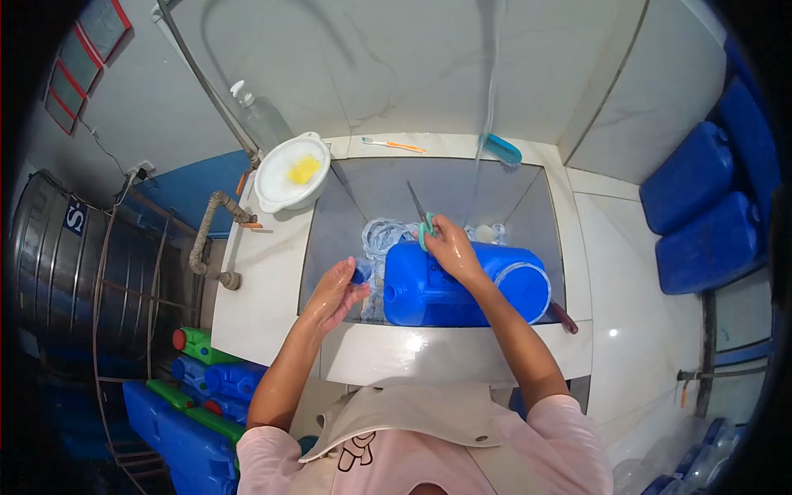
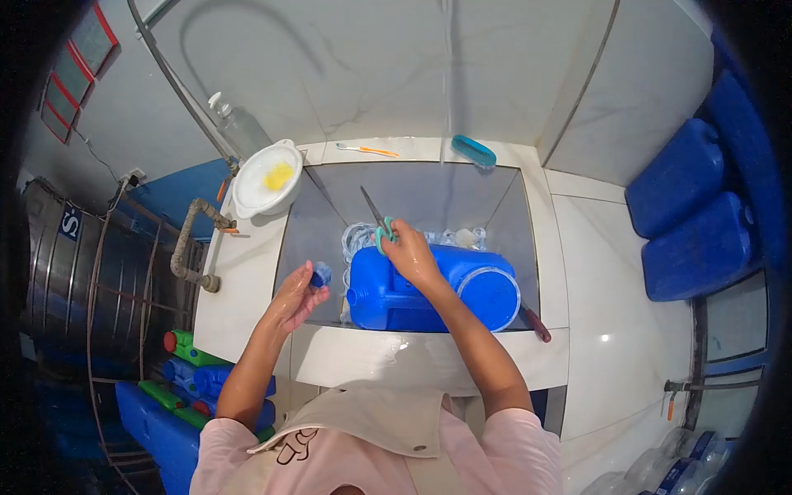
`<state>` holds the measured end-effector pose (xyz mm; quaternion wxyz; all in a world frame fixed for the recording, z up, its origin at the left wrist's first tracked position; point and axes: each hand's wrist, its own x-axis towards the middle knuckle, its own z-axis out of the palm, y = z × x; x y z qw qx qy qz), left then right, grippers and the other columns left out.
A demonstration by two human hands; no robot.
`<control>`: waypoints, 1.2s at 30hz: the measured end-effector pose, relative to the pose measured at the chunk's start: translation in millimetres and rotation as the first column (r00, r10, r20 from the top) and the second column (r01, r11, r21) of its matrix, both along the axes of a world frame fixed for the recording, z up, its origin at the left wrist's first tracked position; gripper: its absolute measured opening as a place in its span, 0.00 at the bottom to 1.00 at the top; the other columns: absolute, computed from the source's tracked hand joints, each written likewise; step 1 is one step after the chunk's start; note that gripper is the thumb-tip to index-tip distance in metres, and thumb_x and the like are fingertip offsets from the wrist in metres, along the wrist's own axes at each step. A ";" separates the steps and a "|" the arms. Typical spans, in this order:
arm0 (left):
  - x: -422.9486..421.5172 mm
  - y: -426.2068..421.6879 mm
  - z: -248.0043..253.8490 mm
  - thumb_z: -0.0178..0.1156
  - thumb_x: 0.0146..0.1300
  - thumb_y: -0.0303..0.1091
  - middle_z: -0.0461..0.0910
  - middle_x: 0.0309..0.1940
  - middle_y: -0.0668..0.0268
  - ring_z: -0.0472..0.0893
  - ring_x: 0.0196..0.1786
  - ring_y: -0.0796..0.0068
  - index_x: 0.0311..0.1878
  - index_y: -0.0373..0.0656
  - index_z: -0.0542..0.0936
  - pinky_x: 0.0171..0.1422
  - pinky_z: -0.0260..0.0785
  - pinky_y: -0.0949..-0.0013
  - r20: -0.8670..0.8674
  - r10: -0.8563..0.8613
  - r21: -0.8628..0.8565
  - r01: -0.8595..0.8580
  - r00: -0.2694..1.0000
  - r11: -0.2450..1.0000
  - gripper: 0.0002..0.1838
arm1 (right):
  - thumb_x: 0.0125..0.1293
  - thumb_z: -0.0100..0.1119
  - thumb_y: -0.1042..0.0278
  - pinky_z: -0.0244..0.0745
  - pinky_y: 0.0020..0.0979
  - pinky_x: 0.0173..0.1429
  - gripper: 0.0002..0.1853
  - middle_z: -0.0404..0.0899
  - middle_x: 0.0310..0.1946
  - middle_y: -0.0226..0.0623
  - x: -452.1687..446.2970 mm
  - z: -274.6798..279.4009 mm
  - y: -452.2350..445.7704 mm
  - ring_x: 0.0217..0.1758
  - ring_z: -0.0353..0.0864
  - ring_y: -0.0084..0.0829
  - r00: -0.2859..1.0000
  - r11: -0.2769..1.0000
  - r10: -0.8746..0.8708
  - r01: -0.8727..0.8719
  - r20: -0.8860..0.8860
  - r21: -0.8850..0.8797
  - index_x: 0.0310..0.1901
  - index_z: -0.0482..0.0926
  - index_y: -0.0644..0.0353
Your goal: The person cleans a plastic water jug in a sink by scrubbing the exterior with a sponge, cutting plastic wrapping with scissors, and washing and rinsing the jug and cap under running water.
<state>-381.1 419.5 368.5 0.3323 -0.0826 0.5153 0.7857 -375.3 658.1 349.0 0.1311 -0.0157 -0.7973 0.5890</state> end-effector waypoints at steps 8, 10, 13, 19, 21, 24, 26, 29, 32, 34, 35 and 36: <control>-20.4 14.4 -5.6 0.60 0.60 0.26 0.77 0.34 0.68 0.78 0.37 0.79 0.40 0.41 0.72 0.47 0.73 0.72 -0.366 0.083 -0.127 -0.138 0.927 0.982 0.08 | 0.65 0.51 0.41 0.56 0.19 0.16 0.25 0.74 0.19 0.30 46.5 26.3 -27.8 0.14 0.62 0.15 0.700 0.668 0.665 -0.400 0.262 -0.627 0.29 0.75 0.60; -25.2 15.9 -6.4 0.60 0.60 0.25 0.77 0.35 0.68 0.77 0.38 0.81 0.40 0.40 0.73 0.47 0.72 0.75 -0.405 0.114 -0.139 -0.184 0.907 0.973 0.07 | 0.65 0.48 0.40 0.49 0.19 0.14 0.27 0.73 0.18 0.31 49.2 18.8 -33.5 0.11 0.57 0.14 0.620 0.531 0.734 -0.273 0.276 -0.802 0.28 0.73 0.60; -27.3 21.1 -2.0 0.61 0.59 0.25 0.78 0.34 0.69 0.77 0.39 0.83 0.42 0.39 0.74 0.47 0.69 0.78 -0.518 0.089 -0.210 -0.226 0.851 0.951 0.09 | 0.66 0.48 0.41 0.46 0.18 0.13 0.26 0.72 0.17 0.33 48.1 12.1 -37.2 0.09 0.54 0.13 0.583 0.405 0.784 -0.220 0.213 -0.888 0.30 0.73 0.62; -18.4 28.1 8.2 0.60 0.59 0.25 0.78 0.35 0.70 0.76 0.39 0.82 0.45 0.38 0.75 0.50 0.66 0.77 -0.425 0.140 -0.084 -0.193 0.894 0.978 0.11 | 0.66 0.50 0.43 0.46 0.18 0.13 0.25 0.71 0.16 0.32 55.0 12.0 -51.0 0.08 0.53 0.13 0.678 0.431 0.709 -0.197 0.195 -0.881 0.28 0.74 0.62; -14.2 28.9 4.8 0.59 0.59 0.24 0.78 0.36 0.69 0.76 0.40 0.81 0.45 0.38 0.75 0.50 0.66 0.76 -0.346 0.152 -0.027 -0.171 0.926 0.985 0.11 | 0.65 0.52 0.43 0.45 0.19 0.13 0.25 0.71 0.16 0.32 58.5 16.8 -55.9 0.08 0.53 0.13 0.703 0.468 0.672 -0.160 0.233 -0.869 0.28 0.74 0.62; -9.5 31.2 9.8 0.59 0.59 0.24 0.79 0.36 0.69 0.77 0.40 0.81 0.45 0.38 0.75 0.50 0.67 0.76 -0.363 0.173 -0.039 -0.201 0.916 0.979 0.11 | 0.63 0.55 0.44 0.44 0.19 0.13 0.24 0.71 0.15 0.31 59.0 22.9 -60.1 0.08 0.54 0.13 0.729 0.523 0.624 -0.125 0.280 -0.843 0.27 0.74 0.61; -10.6 28.6 0.9 0.59 0.59 0.24 0.79 0.36 0.69 0.77 0.40 0.81 0.45 0.38 0.75 0.50 0.67 0.76 -0.374 0.140 -0.099 -0.190 0.917 0.977 0.11 | 0.62 0.57 0.45 0.43 0.20 0.13 0.23 0.71 0.15 0.31 59.5 20.2 -62.1 0.08 0.54 0.13 0.730 0.538 0.616 -0.116 0.296 -0.835 0.26 0.74 0.60; -6.8 29.6 -3.3 0.59 0.58 0.23 0.79 0.36 0.68 0.77 0.40 0.81 0.45 0.38 0.75 0.50 0.67 0.75 -0.393 0.137 -0.135 -0.204 0.909 0.970 0.11 | 0.61 0.60 0.47 0.49 0.21 0.15 0.21 0.71 0.16 0.30 47.8 21.5 -61.1 0.11 0.59 0.15 0.767 0.611 0.553 -0.108 0.325 -0.784 0.25 0.74 0.60; -9.1 26.8 -2.2 0.60 0.58 0.23 0.79 0.36 0.68 0.77 0.41 0.81 0.45 0.38 0.75 0.50 0.67 0.75 -0.393 0.132 -0.122 -0.194 0.910 0.973 0.11 | 0.60 0.63 0.60 0.67 0.27 0.32 0.15 0.71 0.20 0.32 34.7 11.5 -50.2 0.27 0.73 0.27 0.938 0.934 0.289 -0.233 0.191 -0.269 0.29 0.72 0.63; -9.2 26.6 -0.8 0.60 0.57 0.22 0.79 0.37 0.68 0.77 0.42 0.80 0.45 0.38 0.75 0.51 0.68 0.75 -0.398 0.094 -0.139 -0.161 0.912 0.977 0.12 | 0.58 0.62 0.65 0.69 0.31 0.37 0.12 0.72 0.26 0.37 29.9 27.2 -51.2 0.32 0.74 0.33 0.977 0.974 0.211 -0.209 0.016 -0.091 0.33 0.70 0.64; -7.0 28.7 -1.0 0.60 0.57 0.23 0.78 0.38 0.68 0.76 0.42 0.81 0.45 0.38 0.75 0.51 0.68 0.75 -0.405 0.070 -0.158 -0.145 0.912 0.977 0.12 | 0.57 0.61 0.69 0.71 0.35 0.42 0.12 0.73 0.31 0.41 25.8 33.7 -51.8 0.37 0.75 0.39 0.972 0.986 0.156 -0.144 -0.174 0.080 0.37 0.69 0.64; -4.9 30.0 -1.6 0.60 0.57 0.23 0.78 0.39 0.68 0.76 0.42 0.81 0.45 0.38 0.75 0.51 0.68 0.75 -0.409 0.046 -0.177 -0.129 0.911 0.976 0.12 | 0.57 0.61 0.69 0.71 0.35 0.42 0.12 0.73 0.31 0.41 22.4 34.7 -51.4 0.37 0.75 0.39 0.973 0.987 0.153 -0.141 -0.174 0.080 0.37 0.69 0.64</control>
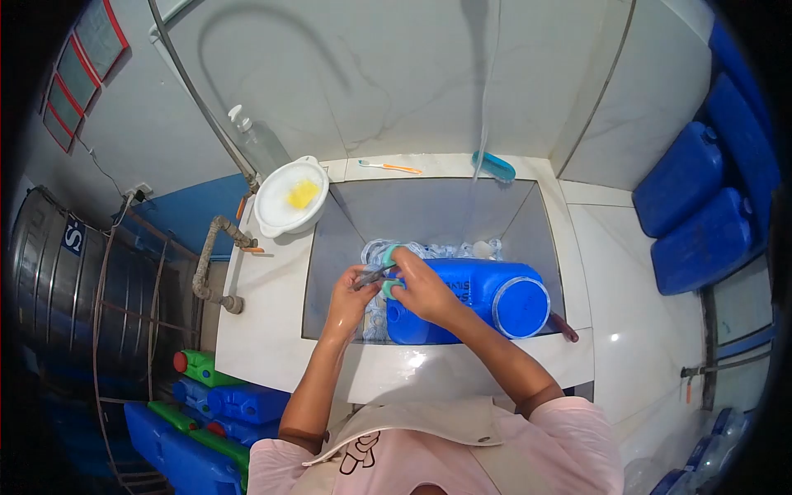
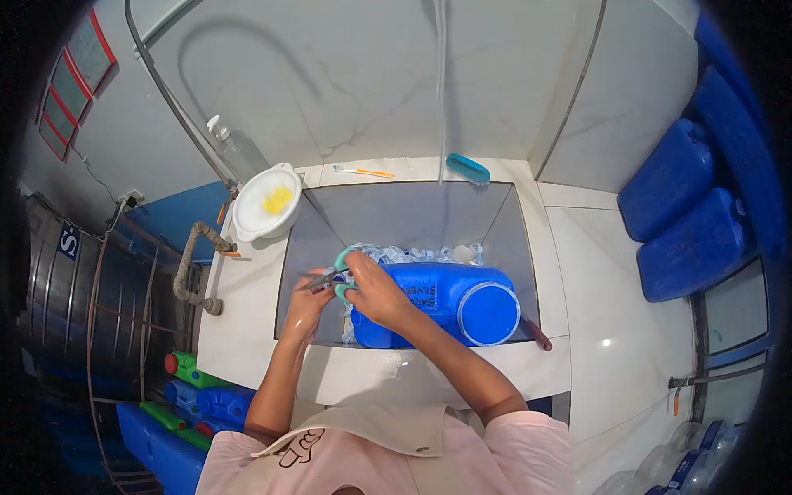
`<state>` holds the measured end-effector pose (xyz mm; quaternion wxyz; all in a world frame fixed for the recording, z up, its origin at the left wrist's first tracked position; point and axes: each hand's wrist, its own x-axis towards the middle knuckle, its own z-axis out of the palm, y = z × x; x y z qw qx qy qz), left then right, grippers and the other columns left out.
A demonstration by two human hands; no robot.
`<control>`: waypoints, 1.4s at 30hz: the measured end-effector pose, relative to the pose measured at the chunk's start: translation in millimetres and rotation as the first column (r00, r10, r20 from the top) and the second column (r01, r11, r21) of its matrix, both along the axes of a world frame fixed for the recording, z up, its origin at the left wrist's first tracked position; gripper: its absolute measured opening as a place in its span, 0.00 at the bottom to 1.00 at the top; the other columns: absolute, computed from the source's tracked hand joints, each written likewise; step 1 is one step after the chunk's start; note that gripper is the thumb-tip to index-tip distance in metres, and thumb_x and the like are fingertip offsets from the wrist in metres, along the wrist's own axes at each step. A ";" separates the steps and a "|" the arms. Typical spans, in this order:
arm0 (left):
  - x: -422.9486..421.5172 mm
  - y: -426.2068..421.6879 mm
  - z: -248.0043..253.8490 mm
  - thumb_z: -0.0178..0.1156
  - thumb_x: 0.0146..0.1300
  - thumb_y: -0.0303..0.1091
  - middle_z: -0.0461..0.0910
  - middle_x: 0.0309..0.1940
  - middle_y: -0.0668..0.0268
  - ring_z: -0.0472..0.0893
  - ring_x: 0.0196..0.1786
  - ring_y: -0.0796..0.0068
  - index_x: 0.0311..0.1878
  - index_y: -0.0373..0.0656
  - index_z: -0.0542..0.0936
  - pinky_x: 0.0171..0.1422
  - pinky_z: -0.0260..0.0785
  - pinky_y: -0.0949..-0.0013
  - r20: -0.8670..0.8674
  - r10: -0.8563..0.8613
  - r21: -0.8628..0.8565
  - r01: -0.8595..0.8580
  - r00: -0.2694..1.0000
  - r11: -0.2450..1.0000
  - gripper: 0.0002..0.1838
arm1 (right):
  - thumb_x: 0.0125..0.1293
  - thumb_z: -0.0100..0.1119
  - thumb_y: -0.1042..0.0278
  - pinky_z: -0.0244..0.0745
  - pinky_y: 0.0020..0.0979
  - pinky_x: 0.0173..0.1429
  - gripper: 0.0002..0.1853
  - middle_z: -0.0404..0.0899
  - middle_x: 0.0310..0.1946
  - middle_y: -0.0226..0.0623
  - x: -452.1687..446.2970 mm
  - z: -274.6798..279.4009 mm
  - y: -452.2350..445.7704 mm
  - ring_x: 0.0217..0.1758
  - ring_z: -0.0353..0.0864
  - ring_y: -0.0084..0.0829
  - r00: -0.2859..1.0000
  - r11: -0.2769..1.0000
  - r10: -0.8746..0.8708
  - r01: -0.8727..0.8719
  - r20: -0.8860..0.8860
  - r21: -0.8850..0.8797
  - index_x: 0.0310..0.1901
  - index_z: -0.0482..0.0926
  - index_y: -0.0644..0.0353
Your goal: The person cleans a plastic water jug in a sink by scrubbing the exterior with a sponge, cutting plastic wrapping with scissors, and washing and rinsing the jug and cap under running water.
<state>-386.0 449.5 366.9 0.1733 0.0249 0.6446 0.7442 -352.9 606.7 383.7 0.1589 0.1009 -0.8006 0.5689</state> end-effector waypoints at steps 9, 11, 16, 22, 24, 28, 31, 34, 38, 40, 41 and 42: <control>4.6 0.4 3.5 0.63 0.55 0.26 0.75 0.31 0.71 0.71 0.34 0.86 0.44 0.37 0.75 0.36 0.63 0.80 -0.174 -0.041 -0.244 -0.003 0.984 0.970 0.14 | 0.49 0.57 0.80 0.68 0.42 0.48 0.16 0.71 0.37 0.46 -1.7 -6.4 -4.8 0.44 0.72 0.47 0.984 0.949 0.088 -0.036 -0.153 0.314 0.41 0.67 0.65; 5.1 4.2 -2.2 0.63 0.55 0.27 0.75 0.31 0.71 0.71 0.34 0.86 0.45 0.36 0.75 0.35 0.63 0.80 -0.226 -0.001 -0.201 -0.045 0.974 0.978 0.14 | 0.49 0.58 0.79 0.69 0.42 0.48 0.16 0.71 0.36 0.45 0.5 -2.3 -5.3 0.44 0.71 0.46 0.970 0.920 0.077 0.020 -0.231 0.392 0.41 0.67 0.65; 2.6 8.3 1.0 0.62 0.54 0.27 0.76 0.32 0.70 0.71 0.35 0.84 0.45 0.36 0.75 0.37 0.64 0.79 -0.415 0.005 -0.191 -0.093 0.910 0.977 0.15 | 0.48 0.59 0.79 0.68 0.41 0.48 0.16 0.71 0.36 0.44 -1.3 1.0 -8.2 0.43 0.71 0.46 0.970 0.947 -0.029 0.104 -0.243 0.304 0.40 0.68 0.64; 3.2 5.7 1.9 0.61 0.54 0.26 0.76 0.33 0.69 0.71 0.35 0.83 0.43 0.37 0.77 0.40 0.65 0.76 -0.481 -0.029 -0.236 -0.098 0.876 0.967 0.12 | 0.47 0.58 0.80 0.70 0.42 0.44 0.16 0.72 0.33 0.45 -5.9 -13.8 -10.4 0.40 0.73 0.47 0.978 0.983 -0.112 0.135 -0.178 0.124 0.39 0.69 0.64; 5.3 2.2 8.0 0.61 0.54 0.26 0.77 0.31 0.68 0.72 0.35 0.82 0.42 0.37 0.77 0.41 0.66 0.74 -0.522 -0.134 -0.395 -0.099 0.843 0.913 0.12 | 0.47 0.58 0.81 0.71 0.42 0.43 0.16 0.73 0.32 0.45 -5.0 -14.9 -9.0 0.39 0.74 0.47 0.977 0.987 -0.135 0.147 -0.167 0.062 0.40 0.69 0.64; -1.5 2.0 1.1 0.60 0.53 0.26 0.78 0.33 0.64 0.74 0.36 0.79 0.43 0.36 0.76 0.41 0.67 0.73 -0.445 -0.072 -0.352 -0.101 0.893 0.931 0.13 | 0.48 0.56 0.82 0.72 0.41 0.43 0.15 0.73 0.33 0.45 -2.1 -9.6 -1.1 0.41 0.75 0.48 1.000 0.984 0.010 -0.009 0.002 -0.176 0.40 0.69 0.64; 1.2 5.9 4.2 0.60 0.52 0.25 0.79 0.36 0.61 0.76 0.36 0.74 0.44 0.35 0.75 0.41 0.68 0.71 -0.330 -0.052 -0.346 -0.070 0.943 0.936 0.14 | 0.47 0.57 0.82 0.72 0.41 0.44 0.16 0.74 0.34 0.45 0.9 -9.8 -0.2 0.41 0.75 0.47 0.992 0.999 -0.024 0.029 -0.121 0.041 0.40 0.69 0.64; 4.9 9.5 3.8 0.61 0.52 0.24 0.78 0.36 0.66 0.74 0.42 0.78 0.44 0.34 0.75 0.47 0.66 0.74 -0.501 -0.088 -0.378 -0.126 0.861 0.917 0.14 | 0.47 0.58 0.82 0.72 0.42 0.44 0.16 0.73 0.35 0.45 4.5 -10.7 -1.9 0.41 0.75 0.47 0.964 0.967 -0.091 0.146 -0.251 0.210 0.40 0.69 0.64; 8.5 8.5 -0.1 0.60 0.53 0.24 0.77 0.38 0.64 0.74 0.44 0.76 0.44 0.34 0.76 0.49 0.66 0.73 -0.590 -0.117 -0.452 -0.206 0.799 0.868 0.14 | 0.47 0.58 0.82 0.72 0.42 0.45 0.17 0.72 0.37 0.45 6.9 -9.8 -4.5 0.42 0.74 0.47 0.971 0.971 -0.115 0.154 -0.210 0.181 0.40 0.68 0.64; 7.3 8.0 -1.6 0.60 0.53 0.24 0.77 0.39 0.63 0.74 0.44 0.75 0.45 0.34 0.76 0.49 0.66 0.72 -0.619 -0.101 -0.438 -0.236 0.779 0.867 0.14 | 0.47 0.58 0.82 0.72 0.42 0.45 0.17 0.73 0.37 0.46 8.6 -6.9 -2.9 0.42 0.74 0.47 0.973 0.970 -0.099 0.141 -0.209 0.197 0.40 0.68 0.64; 5.5 6.5 -3.1 0.61 0.51 0.25 0.76 0.38 0.58 0.75 0.41 0.67 0.43 0.35 0.76 0.44 0.67 0.68 -0.674 -0.103 -0.429 -0.275 0.731 0.860 0.14 | 0.47 0.59 0.81 0.72 0.41 0.45 0.17 0.73 0.37 0.46 9.7 -5.1 -2.4 0.42 0.74 0.47 0.975 0.969 -0.076 0.122 -0.207 0.215 0.40 0.68 0.64; 4.4 6.7 -0.9 0.62 0.50 0.26 0.76 0.37 0.54 0.77 0.38 0.58 0.42 0.35 0.76 0.39 0.68 0.63 -0.727 -0.105 -0.416 -0.314 0.679 0.853 0.14 | 0.47 0.59 0.81 0.72 0.41 0.45 0.17 0.73 0.37 0.46 10.4 -2.4 -2.2 0.42 0.74 0.47 0.975 0.969 -0.077 0.123 -0.209 0.216 0.40 0.68 0.64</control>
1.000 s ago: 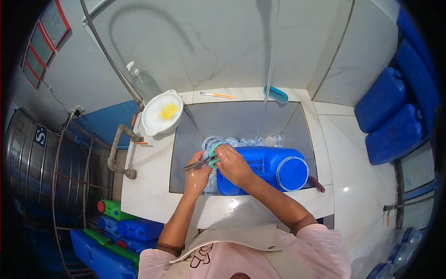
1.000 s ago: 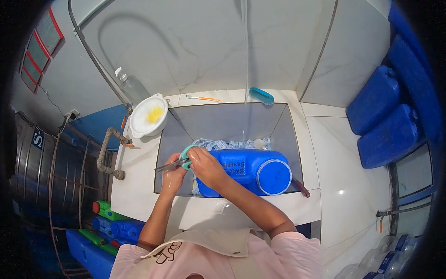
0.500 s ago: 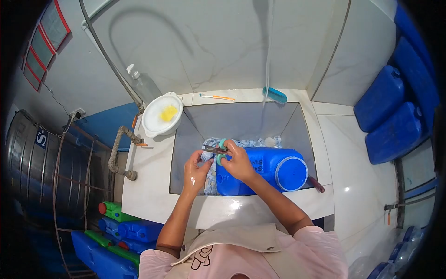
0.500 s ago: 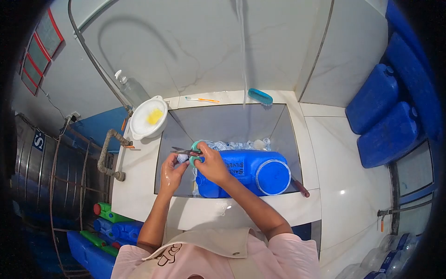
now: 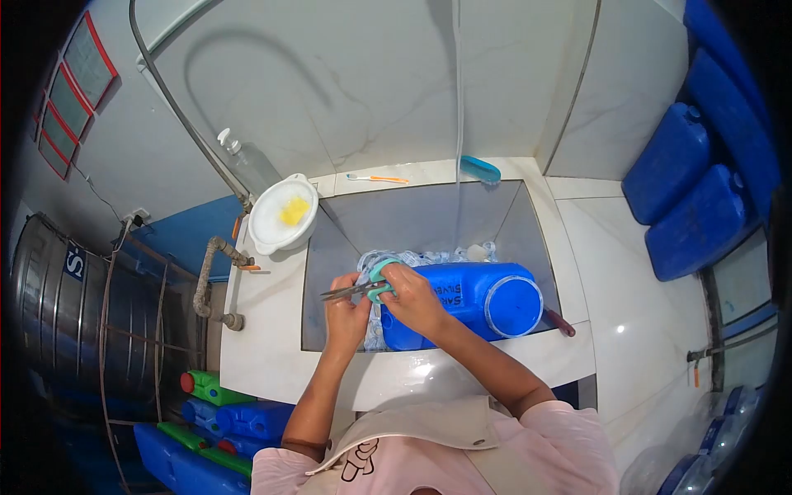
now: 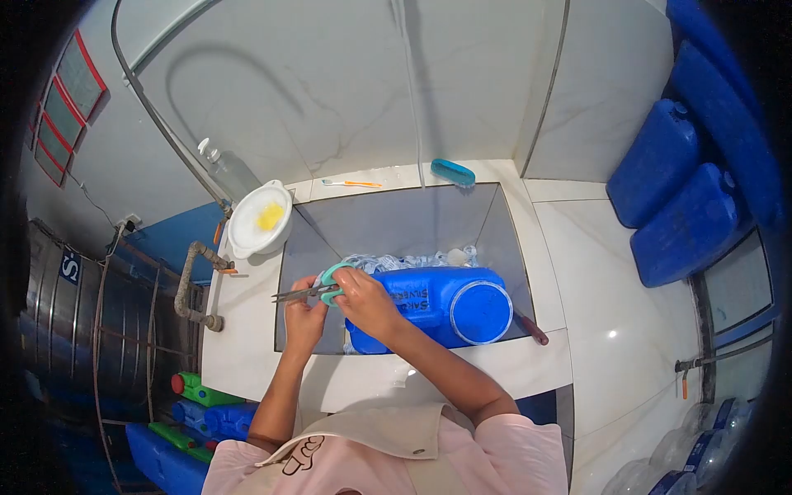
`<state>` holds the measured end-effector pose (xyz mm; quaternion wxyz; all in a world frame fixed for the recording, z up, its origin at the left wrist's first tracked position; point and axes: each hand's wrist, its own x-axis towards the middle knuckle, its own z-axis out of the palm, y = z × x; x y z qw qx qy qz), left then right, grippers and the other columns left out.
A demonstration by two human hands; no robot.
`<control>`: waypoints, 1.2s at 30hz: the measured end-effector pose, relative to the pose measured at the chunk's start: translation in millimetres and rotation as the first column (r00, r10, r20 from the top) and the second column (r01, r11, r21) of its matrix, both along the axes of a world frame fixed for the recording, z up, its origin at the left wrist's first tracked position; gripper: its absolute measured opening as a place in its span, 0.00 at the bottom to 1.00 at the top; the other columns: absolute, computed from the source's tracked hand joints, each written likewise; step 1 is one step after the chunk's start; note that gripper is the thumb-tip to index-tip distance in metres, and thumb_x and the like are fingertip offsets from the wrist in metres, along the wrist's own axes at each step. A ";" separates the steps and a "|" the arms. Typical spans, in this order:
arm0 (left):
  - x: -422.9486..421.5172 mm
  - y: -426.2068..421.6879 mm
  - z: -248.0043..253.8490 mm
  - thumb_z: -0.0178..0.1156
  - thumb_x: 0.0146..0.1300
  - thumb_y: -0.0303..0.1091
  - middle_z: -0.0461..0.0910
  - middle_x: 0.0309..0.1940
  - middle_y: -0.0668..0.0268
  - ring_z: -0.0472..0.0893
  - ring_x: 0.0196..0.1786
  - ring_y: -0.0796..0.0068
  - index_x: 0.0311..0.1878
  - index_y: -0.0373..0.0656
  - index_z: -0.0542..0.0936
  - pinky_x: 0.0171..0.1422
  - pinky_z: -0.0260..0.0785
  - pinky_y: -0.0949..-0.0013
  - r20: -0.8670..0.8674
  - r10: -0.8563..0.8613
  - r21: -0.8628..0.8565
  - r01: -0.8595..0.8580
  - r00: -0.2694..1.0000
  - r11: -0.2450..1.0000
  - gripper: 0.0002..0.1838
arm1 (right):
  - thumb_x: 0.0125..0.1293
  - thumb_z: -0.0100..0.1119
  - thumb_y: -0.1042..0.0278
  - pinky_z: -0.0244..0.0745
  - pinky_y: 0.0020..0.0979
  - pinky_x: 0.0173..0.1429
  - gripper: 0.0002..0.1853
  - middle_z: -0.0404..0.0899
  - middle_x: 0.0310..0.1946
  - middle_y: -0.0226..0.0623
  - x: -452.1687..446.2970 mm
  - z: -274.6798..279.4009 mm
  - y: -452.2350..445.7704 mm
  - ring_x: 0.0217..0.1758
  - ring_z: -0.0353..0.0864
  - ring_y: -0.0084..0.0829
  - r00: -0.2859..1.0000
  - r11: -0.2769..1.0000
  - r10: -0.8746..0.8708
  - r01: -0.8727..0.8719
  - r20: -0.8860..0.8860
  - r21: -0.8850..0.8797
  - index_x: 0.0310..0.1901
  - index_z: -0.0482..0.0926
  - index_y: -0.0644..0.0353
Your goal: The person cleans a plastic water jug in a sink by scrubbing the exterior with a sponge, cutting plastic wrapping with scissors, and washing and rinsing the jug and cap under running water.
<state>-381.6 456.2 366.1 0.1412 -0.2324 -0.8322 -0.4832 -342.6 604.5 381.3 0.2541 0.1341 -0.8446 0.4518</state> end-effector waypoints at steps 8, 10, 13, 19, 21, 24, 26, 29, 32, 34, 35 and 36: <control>3.0 -1.6 9.8 0.61 0.49 0.23 0.75 0.38 0.55 0.75 0.41 0.59 0.41 0.35 0.76 0.45 0.68 0.63 0.024 -0.014 -0.065 0.016 1.000 0.998 0.13 | 0.48 0.59 0.81 0.74 0.38 0.43 0.16 0.74 0.33 0.45 -3.9 -0.2 -3.3 0.39 0.77 0.45 0.997 0.997 -0.070 0.069 -0.015 -0.030 0.40 0.69 0.65; 0.5 -3.5 8.3 0.62 0.49 0.23 0.75 0.38 0.55 0.75 0.41 0.61 0.40 0.35 0.76 0.46 0.68 0.65 -0.082 -0.022 -0.143 0.010 0.996 0.990 0.13 | 0.50 0.59 0.81 0.74 0.35 0.42 0.14 0.75 0.33 0.43 -12.2 -1.2 -4.5 0.38 0.78 0.40 0.994 0.956 -0.075 0.093 0.076 -0.279 0.40 0.69 0.65; -3.5 -2.6 6.6 0.62 0.51 0.21 0.75 0.35 0.67 0.74 0.40 0.76 0.40 0.38 0.75 0.46 0.66 0.74 -0.005 -0.174 0.062 0.174 0.985 0.983 0.12 | 0.56 0.57 0.81 0.74 0.28 0.43 0.11 0.77 0.34 0.38 -31.1 -19.2 8.0 0.39 0.79 0.28 0.972 0.750 0.070 0.098 0.225 -0.655 0.41 0.69 0.65; -11.6 2.3 -7.1 0.63 0.53 0.24 0.75 0.33 0.75 0.69 0.40 0.84 0.36 0.44 0.75 0.49 0.62 0.75 0.417 -0.228 0.408 0.043 0.880 0.912 0.09 | 0.57 0.55 0.82 0.74 0.25 0.42 0.12 0.77 0.39 0.35 -21.9 -15.8 1.9 0.39 0.79 0.24 0.924 0.577 0.305 0.013 0.230 -0.816 0.43 0.69 0.65; -11.1 6.8 -13.2 0.64 0.52 0.25 0.77 0.33 0.69 0.72 0.39 0.77 0.38 0.41 0.75 0.50 0.62 0.73 0.337 -0.272 0.439 0.106 0.901 0.892 0.10 | 0.56 0.55 0.82 0.74 0.26 0.42 0.13 0.77 0.39 0.38 -19.4 -16.2 2.2 0.39 0.80 0.27 0.949 0.641 0.230 0.018 0.214 -0.767 0.44 0.68 0.65; -11.0 6.2 -5.9 0.65 0.51 0.27 0.78 0.34 0.61 0.74 0.39 0.68 0.38 0.39 0.75 0.50 0.63 0.71 0.034 0.008 -0.103 -0.005 0.999 0.995 0.12 | 0.55 0.57 0.82 0.74 0.31 0.43 0.14 0.76 0.39 0.46 -11.2 8.7 3.2 0.40 0.81 0.37 0.939 0.890 0.066 0.097 0.337 -0.445 0.43 0.68 0.64; -17.9 1.1 -3.0 0.64 0.52 0.27 0.77 0.32 0.62 0.75 0.37 0.69 0.40 0.37 0.74 0.47 0.65 0.71 -0.033 -0.057 -0.239 0.047 0.998 0.970 0.13 | 0.53 0.56 0.82 0.73 0.36 0.45 0.14 0.75 0.39 0.52 -9.8 9.3 -0.3 0.42 0.79 0.47 0.974 0.984 0.092 -0.058 0.208 -0.166 0.43 0.68 0.65; -18.1 1.4 6.0 0.63 0.54 0.27 0.77 0.30 0.63 0.76 0.36 0.70 0.39 0.36 0.74 0.44 0.67 0.71 0.025 -0.101 -0.244 0.104 0.995 0.964 0.11 | 0.54 0.55 0.82 0.72 0.40 0.46 0.13 0.76 0.38 0.52 -27.6 3.3 6.2 0.43 0.78 0.49 0.984 0.958 0.054 -0.002 0.171 -0.286 0.42 0.69 0.66; -22.0 1.0 5.5 0.63 0.57 0.27 0.78 0.31 0.64 0.79 0.38 0.70 0.38 0.41 0.75 0.46 0.69 0.69 0.358 -0.189 0.140 0.148 0.914 0.979 0.07 | 0.54 0.55 0.82 0.72 0.40 0.46 0.13 0.76 0.38 0.53 -44.5 -4.5 17.8 0.43 0.78 0.50 0.975 0.925 -0.051 0.128 0.217 -0.358 0.43 0.69 0.67; -20.6 0.5 3.6 0.62 0.58 0.28 0.79 0.32 0.64 0.80 0.40 0.70 0.38 0.45 0.75 0.48 0.71 0.67 0.535 -0.325 0.384 0.118 0.780 0.916 0.07 | 0.54 0.55 0.81 0.72 0.41 0.46 0.13 0.76 0.38 0.54 -47.2 -6.0 14.8 0.43 0.78 0.51 0.975 0.938 -0.068 0.134 0.210 -0.319 0.42 0.69 0.68; -19.6 1.4 3.3 0.62 0.58 0.27 0.79 0.33 0.65 0.80 0.42 0.69 0.38 0.47 0.75 0.49 0.72 0.65 0.554 -0.509 0.633 0.063 0.659 0.771 0.07 | 0.55 0.55 0.81 0.72 0.41 0.46 0.13 0.75 0.39 0.55 -48.8 -6.6 13.5 0.43 0.78 0.51 0.976 0.949 -0.084 0.140 0.202 -0.281 0.42 0.69 0.68; -19.7 2.1 3.9 0.62 0.59 0.27 0.79 0.33 0.65 0.80 0.44 0.68 0.38 0.49 0.74 0.51 0.73 0.62 0.500 -0.683 0.820 -0.039 0.532 0.570 0.07 | 0.55 0.55 0.81 0.72 0.41 0.46 0.13 0.75 0.39 0.55 -52.0 -9.3 13.8 0.43 0.78 0.51 0.976 0.950 -0.085 0.140 0.200 -0.280 0.42 0.69 0.68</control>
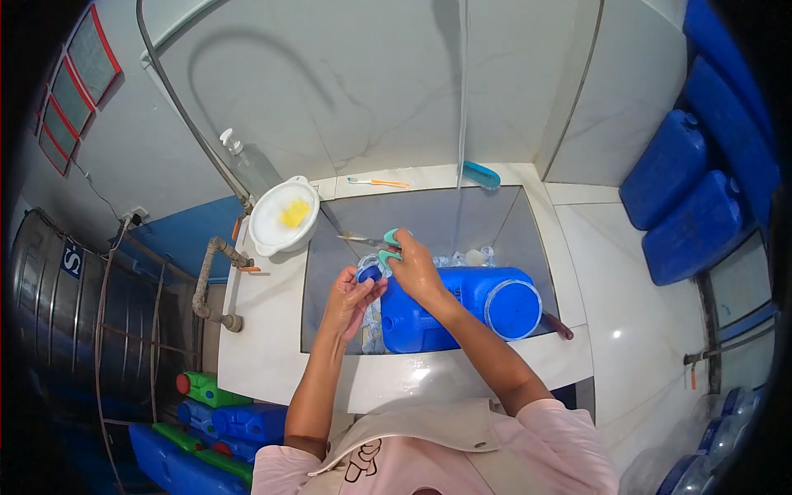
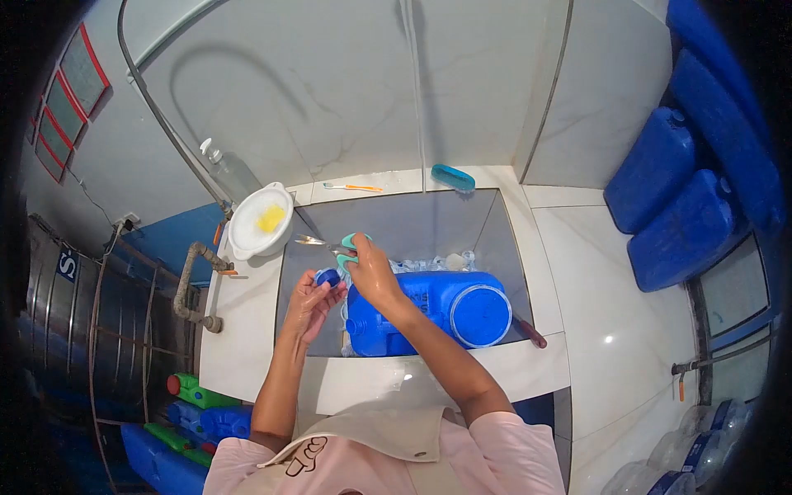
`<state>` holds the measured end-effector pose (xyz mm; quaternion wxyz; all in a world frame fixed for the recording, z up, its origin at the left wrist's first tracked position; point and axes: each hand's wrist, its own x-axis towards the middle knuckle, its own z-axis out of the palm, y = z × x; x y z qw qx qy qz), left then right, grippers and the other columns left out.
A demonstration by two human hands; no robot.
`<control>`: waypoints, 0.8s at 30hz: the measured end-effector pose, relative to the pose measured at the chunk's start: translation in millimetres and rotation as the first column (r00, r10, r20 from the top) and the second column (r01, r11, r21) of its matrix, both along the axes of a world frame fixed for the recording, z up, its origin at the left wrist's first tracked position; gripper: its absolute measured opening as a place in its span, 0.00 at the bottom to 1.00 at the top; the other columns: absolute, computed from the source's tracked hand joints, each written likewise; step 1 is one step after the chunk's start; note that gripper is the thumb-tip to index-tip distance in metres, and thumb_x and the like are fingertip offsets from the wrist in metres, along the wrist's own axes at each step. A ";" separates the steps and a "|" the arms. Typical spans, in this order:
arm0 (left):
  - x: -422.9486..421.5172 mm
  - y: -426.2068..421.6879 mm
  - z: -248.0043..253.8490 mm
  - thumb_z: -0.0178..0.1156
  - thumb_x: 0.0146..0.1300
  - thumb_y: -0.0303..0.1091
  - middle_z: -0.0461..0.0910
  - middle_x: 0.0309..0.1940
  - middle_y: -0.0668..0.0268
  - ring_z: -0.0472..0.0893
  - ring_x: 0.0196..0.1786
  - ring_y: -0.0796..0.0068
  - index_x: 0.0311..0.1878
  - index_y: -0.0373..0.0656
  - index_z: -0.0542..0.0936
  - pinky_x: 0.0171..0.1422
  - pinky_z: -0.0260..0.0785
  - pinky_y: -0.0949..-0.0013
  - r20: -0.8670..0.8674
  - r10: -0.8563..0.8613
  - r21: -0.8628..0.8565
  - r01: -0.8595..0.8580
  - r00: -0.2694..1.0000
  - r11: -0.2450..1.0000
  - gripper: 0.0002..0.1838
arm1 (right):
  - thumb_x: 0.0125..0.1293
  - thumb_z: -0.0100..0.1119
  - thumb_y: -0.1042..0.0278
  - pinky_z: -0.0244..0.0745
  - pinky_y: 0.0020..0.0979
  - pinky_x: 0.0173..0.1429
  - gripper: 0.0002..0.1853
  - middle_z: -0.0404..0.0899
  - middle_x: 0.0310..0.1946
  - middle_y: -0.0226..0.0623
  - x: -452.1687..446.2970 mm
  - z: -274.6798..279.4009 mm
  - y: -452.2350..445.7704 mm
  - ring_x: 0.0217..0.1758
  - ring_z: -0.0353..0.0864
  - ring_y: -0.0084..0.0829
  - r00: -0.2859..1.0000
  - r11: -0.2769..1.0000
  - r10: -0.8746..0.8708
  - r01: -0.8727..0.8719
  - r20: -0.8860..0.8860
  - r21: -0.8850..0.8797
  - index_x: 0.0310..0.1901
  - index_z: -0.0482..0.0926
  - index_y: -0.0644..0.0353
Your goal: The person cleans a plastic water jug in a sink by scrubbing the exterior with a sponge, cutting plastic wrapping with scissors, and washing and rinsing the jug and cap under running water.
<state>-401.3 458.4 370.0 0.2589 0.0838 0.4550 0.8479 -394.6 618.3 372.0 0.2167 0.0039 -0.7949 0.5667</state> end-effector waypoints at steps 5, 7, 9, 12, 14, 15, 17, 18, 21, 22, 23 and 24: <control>-2.1 -6.3 -10.0 0.61 0.60 0.30 0.79 0.35 0.64 0.80 0.42 0.66 0.38 0.48 0.73 0.50 0.74 0.61 0.124 -0.025 0.237 -0.005 0.992 0.972 0.07 | 0.55 0.56 0.80 0.72 0.43 0.46 0.13 0.75 0.40 0.56 -9.5 -18.6 -0.6 0.44 0.78 0.52 0.998 0.997 -0.062 0.061 0.016 0.053 0.41 0.68 0.69; -6.3 -9.1 -20.4 0.61 0.60 0.31 0.79 0.36 0.64 0.80 0.40 0.66 0.38 0.48 0.73 0.48 0.75 0.62 0.200 -0.057 0.303 -0.006 0.978 0.953 0.06 | 0.55 0.57 0.80 0.73 0.40 0.45 0.13 0.76 0.40 0.54 -10.3 -14.2 -0.2 0.44 0.79 0.49 0.996 0.994 -0.090 0.088 0.022 0.059 0.42 0.68 0.68; -11.9 -8.7 -31.3 0.60 0.61 0.32 0.78 0.34 0.65 0.79 0.35 0.69 0.40 0.48 0.73 0.41 0.75 0.67 0.297 -0.057 0.339 -0.049 0.953 0.939 0.06 | 0.55 0.57 0.80 0.74 0.36 0.45 0.13 0.76 0.39 0.52 -12.4 -12.8 0.4 0.44 0.80 0.46 0.992 0.991 -0.121 0.119 0.032 0.063 0.42 0.68 0.68; -13.1 -2.2 -22.7 0.60 0.61 0.32 0.77 0.35 0.64 0.76 0.31 0.71 0.41 0.48 0.74 0.33 0.73 0.71 0.288 0.079 0.201 -0.141 0.954 0.969 0.07 | 0.52 0.56 0.82 0.72 0.42 0.46 0.14 0.75 0.40 0.54 -17.2 -11.0 5.6 0.44 0.77 0.51 0.992 0.990 -0.122 0.123 -0.019 0.063 0.41 0.67 0.68; -17.2 -6.0 -31.1 0.60 0.61 0.34 0.75 0.36 0.64 0.77 0.32 0.71 0.41 0.46 0.73 0.32 0.72 0.74 0.219 0.192 0.025 -0.202 0.957 0.979 0.08 | 0.52 0.55 0.83 0.72 0.42 0.47 0.15 0.74 0.40 0.52 -15.3 -4.4 14.2 0.45 0.76 0.52 0.985 0.972 -0.166 0.171 -0.040 0.164 0.42 0.67 0.68; -20.1 -9.8 -38.3 0.60 0.61 0.36 0.74 0.38 0.63 0.77 0.33 0.72 0.40 0.44 0.72 0.30 0.71 0.76 0.131 0.285 -0.151 -0.265 0.949 0.952 0.10 | 0.52 0.55 0.83 0.72 0.42 0.47 0.15 0.74 0.40 0.52 -15.2 -6.1 21.6 0.45 0.76 0.52 0.987 0.973 -0.157 0.161 -0.037 0.164 0.42 0.67 0.68; -40.5 -36.2 -47.8 0.60 0.61 0.37 0.73 0.39 0.61 0.77 0.33 0.69 0.42 0.42 0.71 0.32 0.71 0.73 0.015 0.281 -0.428 -0.248 0.959 0.869 0.12 | 0.54 0.56 0.79 0.72 0.44 0.48 0.14 0.76 0.40 0.53 -13.5 -13.0 44.5 0.45 0.77 0.52 0.972 0.931 -0.182 0.218 -0.146 0.291 0.44 0.69 0.68; -52.0 -58.6 -56.8 0.60 0.60 0.38 0.72 0.40 0.58 0.76 0.33 0.66 0.44 0.41 0.70 0.33 0.72 0.71 -0.090 0.234 -0.669 -0.233 0.968 0.706 0.15 | 0.55 0.57 0.76 0.71 0.45 0.48 0.15 0.76 0.40 0.53 -10.2 -14.6 59.6 0.45 0.77 0.53 0.972 0.900 -0.235 0.219 -0.002 0.378 0.44 0.70 0.67; -84.9 -128.4 -109.3 0.61 0.59 0.43 0.70 0.42 0.53 0.77 0.35 0.56 0.47 0.38 0.67 0.38 0.72 0.62 -0.813 -0.020 -0.579 -0.804 0.582 0.137 0.21 | 0.58 0.58 0.64 0.71 0.46 0.47 0.18 0.78 0.40 0.55 23.0 -6.2 113.1 0.45 0.77 0.55 0.912 0.866 -0.337 0.203 0.235 0.456 0.46 0.72 0.66; -86.5 -144.2 -112.2 0.62 0.57 0.45 0.68 0.44 0.50 0.77 0.36 0.51 0.47 0.37 0.68 0.40 0.72 0.58 -0.799 0.001 -0.601 -0.799 0.601 0.012 0.24 | 0.60 0.57 0.61 0.72 0.46 0.46 0.18 0.79 0.39 0.55 40.9 0.3 130.0 0.44 0.78 0.54 0.861 0.841 -0.397 0.202 0.318 0.502 0.46 0.72 0.66; -86.4 -157.6 -112.8 0.63 0.56 0.48 0.66 0.46 0.48 0.76 0.37 0.47 0.47 0.36 0.68 0.43 0.71 0.54 -0.784 0.024 -0.619 -0.778 0.620 -0.111 0.27 | 0.60 0.57 0.60 0.72 0.45 0.45 0.19 0.79 0.38 0.55 57.5 -12.0 155.7 0.43 0.78 0.55 0.872 0.864 -0.377 0.209 0.312 0.458 0.46 0.72 0.66; -86.6 -169.9 -111.9 0.63 0.56 0.48 0.66 0.46 0.48 0.76 0.37 0.47 0.47 0.36 0.68 0.43 0.71 0.54 -0.781 0.038 -0.623 -0.773 0.623 -0.122 0.27 | 0.60 0.57 0.58 0.73 0.42 0.44 0.19 0.80 0.36 0.53 75.7 -14.7 176.1 0.40 0.79 0.51 0.825 0.833 -0.408 0.162 0.391 0.528 0.46 0.73 0.66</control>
